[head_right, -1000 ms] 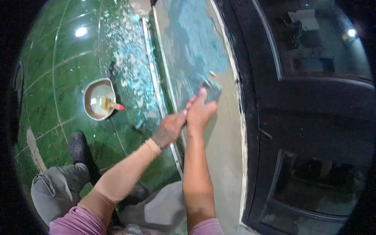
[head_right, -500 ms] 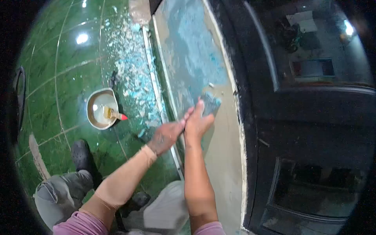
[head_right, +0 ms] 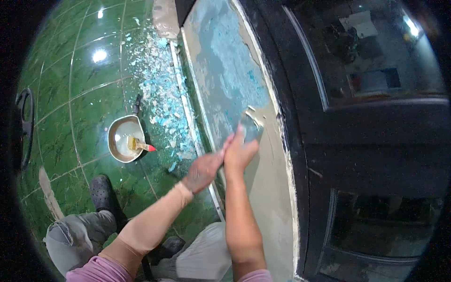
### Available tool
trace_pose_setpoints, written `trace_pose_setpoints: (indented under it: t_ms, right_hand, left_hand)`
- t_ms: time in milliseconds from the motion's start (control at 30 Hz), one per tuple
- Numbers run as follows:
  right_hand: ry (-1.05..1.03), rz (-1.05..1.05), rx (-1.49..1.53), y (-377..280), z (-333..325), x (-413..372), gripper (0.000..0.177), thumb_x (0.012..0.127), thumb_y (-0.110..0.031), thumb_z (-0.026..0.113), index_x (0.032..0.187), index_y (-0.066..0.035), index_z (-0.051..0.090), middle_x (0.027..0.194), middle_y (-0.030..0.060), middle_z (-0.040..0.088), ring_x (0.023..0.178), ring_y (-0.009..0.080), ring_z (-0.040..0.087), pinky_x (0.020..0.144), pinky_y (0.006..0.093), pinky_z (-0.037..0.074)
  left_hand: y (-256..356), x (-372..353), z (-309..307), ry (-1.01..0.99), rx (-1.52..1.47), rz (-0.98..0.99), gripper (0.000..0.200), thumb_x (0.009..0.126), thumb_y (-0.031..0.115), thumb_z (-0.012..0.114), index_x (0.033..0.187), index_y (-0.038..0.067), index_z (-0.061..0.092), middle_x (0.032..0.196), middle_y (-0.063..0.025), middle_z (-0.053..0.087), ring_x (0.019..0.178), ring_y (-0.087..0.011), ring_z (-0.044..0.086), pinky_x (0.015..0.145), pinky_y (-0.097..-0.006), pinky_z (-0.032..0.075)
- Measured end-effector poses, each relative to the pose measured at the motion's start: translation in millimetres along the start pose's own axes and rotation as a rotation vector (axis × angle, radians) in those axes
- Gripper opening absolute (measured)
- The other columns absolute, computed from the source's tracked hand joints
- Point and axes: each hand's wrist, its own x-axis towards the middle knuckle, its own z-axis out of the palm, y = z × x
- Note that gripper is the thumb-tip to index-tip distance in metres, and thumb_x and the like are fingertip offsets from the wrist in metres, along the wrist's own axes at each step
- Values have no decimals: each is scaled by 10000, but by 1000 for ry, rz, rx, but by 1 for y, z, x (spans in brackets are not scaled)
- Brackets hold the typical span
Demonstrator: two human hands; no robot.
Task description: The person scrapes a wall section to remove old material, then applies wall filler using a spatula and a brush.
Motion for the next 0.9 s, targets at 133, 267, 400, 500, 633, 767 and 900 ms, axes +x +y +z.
trace_pose_setpoints:
  t_ms: [133, 267, 400, 500, 633, 767, 900]
  right_hand:
    - [-47, -83, 164, -8, 14, 9, 219, 974, -209, 560, 895, -5, 582, 585, 30, 517, 434, 114, 469, 373, 277, 359]
    - [0, -26, 155, -5, 5, -3, 218, 975, -192, 549, 904, 7, 602, 602, 29, 526, 442, 108, 468, 390, 272, 361]
    - [1, -50, 113, 12, -7, -9, 219, 976, -185, 539, 951, 14, 628, 597, 32, 532, 435, 99, 465, 392, 269, 359]
    - [-16, -107, -65, -9, -6, 2, 248, 968, -202, 565, 886, 22, 631, 578, 33, 526, 433, 98, 462, 401, 271, 372]
    - [157, -314, -55, -18, 11, 11, 245, 977, -179, 538, 864, 17, 631, 585, 37, 534, 441, 107, 481, 389, 273, 372]
    - [30, -96, 85, -20, 4, -1, 214, 967, -187, 574, 880, 7, 598, 592, 26, 535, 425, 107, 469, 375, 267, 363]
    - [23, -32, 167, -23, 11, 1, 222, 973, -192, 565, 827, -25, 559, 580, 19, 524, 413, 108, 459, 361, 260, 347]
  left_hand:
    - [1, 12, -7, -75, -74, -133, 465, 1031, 376, 368, 1052, -9, 629, 961, -221, 663, 924, -405, 629, 804, -415, 495]
    - [5, 6, -4, -65, 30, -33, 407, 1036, 330, 375, 1159, 16, 603, 922, -205, 656, 904, -358, 641, 784, -418, 500]
    - [-16, -12, 10, -125, 202, 29, 440, 1044, 367, 350, 1242, 65, 601, 1157, -180, 649, 983, -373, 632, 827, -417, 486]
    - [-10, 3, 20, 30, -80, 66, 446, 1040, 353, 349, 1320, 68, 549, 1099, -171, 649, 899, -383, 630, 756, -424, 496]
    - [-3, 19, 2, 32, 190, 306, 403, 1007, 274, 413, 1345, 84, 523, 834, -152, 648, 768, -394, 629, 665, -438, 510]
    - [10, 11, 3, -47, -129, -47, 451, 1026, 352, 372, 1398, 122, 482, 1123, -190, 643, 985, -376, 621, 845, -405, 483]
    - [15, 11, -6, -105, -227, -137, 495, 1028, 421, 361, 1348, 81, 524, 1268, -194, 602, 1164, -311, 586, 984, -342, 427]
